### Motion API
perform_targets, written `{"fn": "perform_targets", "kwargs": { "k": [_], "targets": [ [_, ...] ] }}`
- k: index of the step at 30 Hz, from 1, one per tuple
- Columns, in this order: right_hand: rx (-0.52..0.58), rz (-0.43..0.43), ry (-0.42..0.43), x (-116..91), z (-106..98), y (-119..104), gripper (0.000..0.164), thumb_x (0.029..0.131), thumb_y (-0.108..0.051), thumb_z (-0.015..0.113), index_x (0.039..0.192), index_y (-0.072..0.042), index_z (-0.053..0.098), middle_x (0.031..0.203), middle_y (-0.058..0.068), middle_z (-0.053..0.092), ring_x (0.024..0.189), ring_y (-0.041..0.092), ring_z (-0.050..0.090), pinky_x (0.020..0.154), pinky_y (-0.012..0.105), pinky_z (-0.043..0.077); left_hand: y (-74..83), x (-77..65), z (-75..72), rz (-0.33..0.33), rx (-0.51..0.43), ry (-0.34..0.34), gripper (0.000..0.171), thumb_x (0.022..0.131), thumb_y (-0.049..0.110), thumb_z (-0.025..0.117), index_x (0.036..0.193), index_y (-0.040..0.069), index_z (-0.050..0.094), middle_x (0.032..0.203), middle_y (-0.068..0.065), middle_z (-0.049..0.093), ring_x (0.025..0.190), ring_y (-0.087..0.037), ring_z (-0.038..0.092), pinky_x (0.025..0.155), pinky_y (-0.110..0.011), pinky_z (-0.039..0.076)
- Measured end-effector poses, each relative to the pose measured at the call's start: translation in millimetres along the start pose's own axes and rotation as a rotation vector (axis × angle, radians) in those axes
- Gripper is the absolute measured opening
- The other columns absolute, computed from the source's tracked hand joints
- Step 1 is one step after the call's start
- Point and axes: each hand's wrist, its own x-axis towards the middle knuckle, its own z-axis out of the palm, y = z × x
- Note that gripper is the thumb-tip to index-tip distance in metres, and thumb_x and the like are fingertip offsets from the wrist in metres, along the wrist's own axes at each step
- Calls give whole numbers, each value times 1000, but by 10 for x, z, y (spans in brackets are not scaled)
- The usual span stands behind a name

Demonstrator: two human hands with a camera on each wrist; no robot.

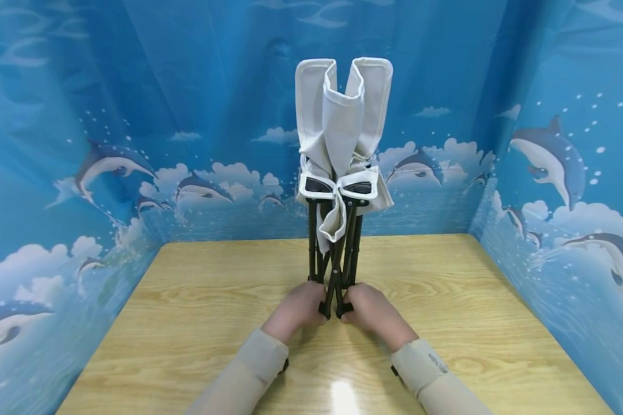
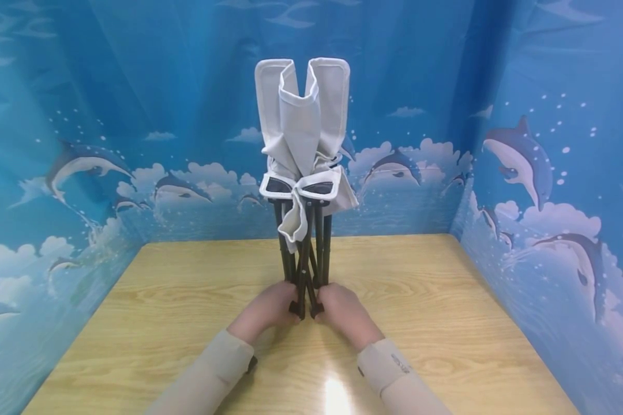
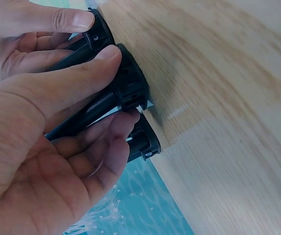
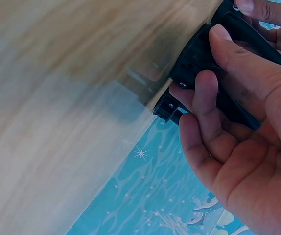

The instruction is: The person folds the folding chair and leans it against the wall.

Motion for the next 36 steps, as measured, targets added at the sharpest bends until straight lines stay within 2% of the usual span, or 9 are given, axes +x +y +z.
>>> {"fn": "perform_targets", "kwargs": {
  "k": [7, 22, 30, 36],
  "targets": [
    [-14, 9, 11, 34, 15, 23, 14, 79, -16, 93, 80, -13, 79, 88, 0, 76, 82, 20, 69, 83, 45, 60, 3, 25, -6, -24, -23, -4, 23, 75, 7, 93, 80, 16, 73, 85, 2, 74, 73, -10, 64, 74, -31, 57],
    [-26, -22, 28, 82, 14, 53, 17, 79, -12, 92, 73, -14, 77, 81, -1, 75, 75, 18, 67, 76, 42, 59, -24, 65, -16, -14, -53, 4, 21, 76, 5, 92, 81, 14, 74, 81, 3, 73, 68, -10, 60, 69, -30, 54],
    [-10, -13, 23, 97, -4, 51, 15, 79, -12, 92, 76, -12, 78, 85, 2, 76, 77, 20, 68, 77, 44, 59, -37, 88, 8, -18, -43, 17, 22, 76, 4, 91, 78, 15, 71, 79, 4, 70, 68, -11, 58, 69, -31, 52],
    [-2, 7, 19, 124, 4, 73, 14, 80, -14, 92, 77, -13, 78, 83, -1, 75, 76, 18, 68, 78, 43, 59, -28, 98, -8, -13, -31, 28, 23, 75, 4, 91, 80, 14, 71, 82, 2, 72, 71, -12, 60, 71, -32, 54]
  ]
}}
